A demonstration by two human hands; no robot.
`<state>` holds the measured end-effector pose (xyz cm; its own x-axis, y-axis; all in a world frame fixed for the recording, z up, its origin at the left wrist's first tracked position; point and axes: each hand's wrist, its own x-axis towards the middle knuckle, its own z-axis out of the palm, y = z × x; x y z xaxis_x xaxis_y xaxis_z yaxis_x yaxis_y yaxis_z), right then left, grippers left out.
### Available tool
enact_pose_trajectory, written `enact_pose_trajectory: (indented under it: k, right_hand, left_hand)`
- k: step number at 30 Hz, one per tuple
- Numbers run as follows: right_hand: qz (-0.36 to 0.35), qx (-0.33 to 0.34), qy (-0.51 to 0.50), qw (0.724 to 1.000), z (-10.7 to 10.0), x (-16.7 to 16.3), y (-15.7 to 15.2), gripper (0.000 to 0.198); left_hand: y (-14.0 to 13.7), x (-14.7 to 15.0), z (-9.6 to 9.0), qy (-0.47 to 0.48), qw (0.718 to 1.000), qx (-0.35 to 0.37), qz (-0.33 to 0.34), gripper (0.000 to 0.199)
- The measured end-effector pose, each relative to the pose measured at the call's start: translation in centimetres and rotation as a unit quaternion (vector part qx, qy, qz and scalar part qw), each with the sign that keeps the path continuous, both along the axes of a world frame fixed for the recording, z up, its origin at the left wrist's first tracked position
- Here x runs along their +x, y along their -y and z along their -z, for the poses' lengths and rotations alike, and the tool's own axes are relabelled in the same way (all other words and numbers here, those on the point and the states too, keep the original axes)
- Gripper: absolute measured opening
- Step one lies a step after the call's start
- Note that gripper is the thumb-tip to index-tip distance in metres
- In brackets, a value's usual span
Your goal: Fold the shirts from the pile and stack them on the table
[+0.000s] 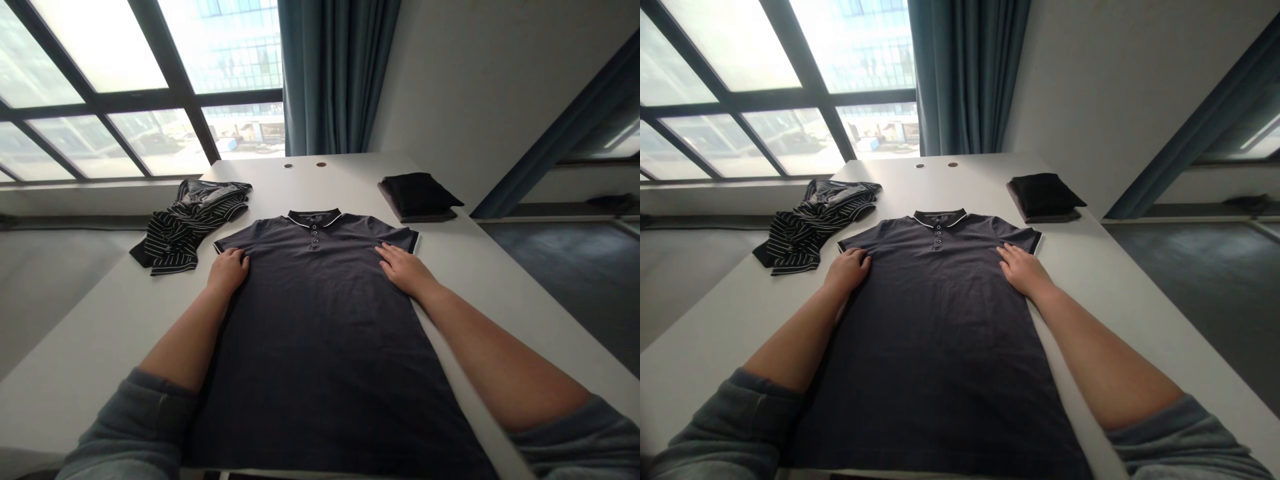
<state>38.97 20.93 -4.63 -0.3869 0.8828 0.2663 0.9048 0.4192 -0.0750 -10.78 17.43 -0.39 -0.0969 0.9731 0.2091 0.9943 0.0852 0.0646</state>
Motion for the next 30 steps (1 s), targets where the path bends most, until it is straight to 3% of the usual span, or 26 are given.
enact_pose_trajectory:
  k: [12,18,23,30]
  right_hand:
    - [-0.029,0.057,-0.058,0.996,-2.0,-0.6,1.0,0.041]
    - [0.05,0.062,-0.115,0.99,-2.0,-0.1,0.4,0.028]
    - [0.091,0.023,-0.127,0.987,-1.7,-0.2,-0.7,0.027]
    - [0.152,-0.005,-0.13,0.98,-1.3,-0.4,-1.8,0.018]
  left_hand:
    - [-0.1,-0.3,0.0,0.018,1.0,0.008,-0.001,0.044]
    - [0.7,0.7,-1.1,-0.005,0.999,0.045,-0.016,0.038]
    - [0.6,1.1,-1.3,0.006,0.999,-0.016,-0.033,0.037]
    - [-0.1,0.3,-0.6,0.03,0.997,-0.031,-0.056,0.032]
